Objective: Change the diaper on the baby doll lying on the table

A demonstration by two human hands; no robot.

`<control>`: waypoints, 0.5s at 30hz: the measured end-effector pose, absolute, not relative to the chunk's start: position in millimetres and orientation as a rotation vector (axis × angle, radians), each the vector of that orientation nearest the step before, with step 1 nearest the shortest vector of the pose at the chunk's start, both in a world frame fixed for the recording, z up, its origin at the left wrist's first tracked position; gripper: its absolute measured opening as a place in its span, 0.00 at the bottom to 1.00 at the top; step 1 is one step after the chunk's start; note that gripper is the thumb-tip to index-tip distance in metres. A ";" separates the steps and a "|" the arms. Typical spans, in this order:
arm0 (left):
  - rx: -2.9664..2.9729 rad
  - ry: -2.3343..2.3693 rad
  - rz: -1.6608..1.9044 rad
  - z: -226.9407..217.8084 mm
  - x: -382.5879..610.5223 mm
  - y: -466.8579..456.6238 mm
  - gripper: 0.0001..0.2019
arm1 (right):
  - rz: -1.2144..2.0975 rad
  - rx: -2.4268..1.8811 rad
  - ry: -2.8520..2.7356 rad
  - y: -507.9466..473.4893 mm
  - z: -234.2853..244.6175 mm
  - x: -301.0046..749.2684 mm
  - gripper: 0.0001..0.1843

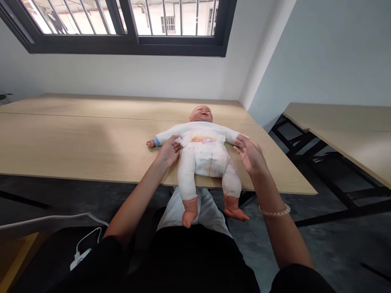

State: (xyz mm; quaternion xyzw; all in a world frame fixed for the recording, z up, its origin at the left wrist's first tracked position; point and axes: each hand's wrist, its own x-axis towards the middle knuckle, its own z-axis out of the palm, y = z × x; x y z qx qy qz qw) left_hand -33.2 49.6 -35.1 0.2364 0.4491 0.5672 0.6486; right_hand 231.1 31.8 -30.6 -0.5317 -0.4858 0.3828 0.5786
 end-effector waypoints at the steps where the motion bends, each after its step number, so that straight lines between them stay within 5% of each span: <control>1: 0.522 1.022 1.255 -31.9 -34.4 55.3 0.06 | 0.968 -1.264 -1.088 41.5 -36.0 230.6 0.20; 6: 0.545 1.011 1.099 -23.8 -30.7 82.1 0.07 | 1.474 -1.190 -1.010 60.8 -35.5 215.6 0.10; 15: 1.108 1.005 0.849 -30.5 -18.2 113.3 0.36 | 1.573 -1.041 -1.306 99.3 -35.4 200.9 0.32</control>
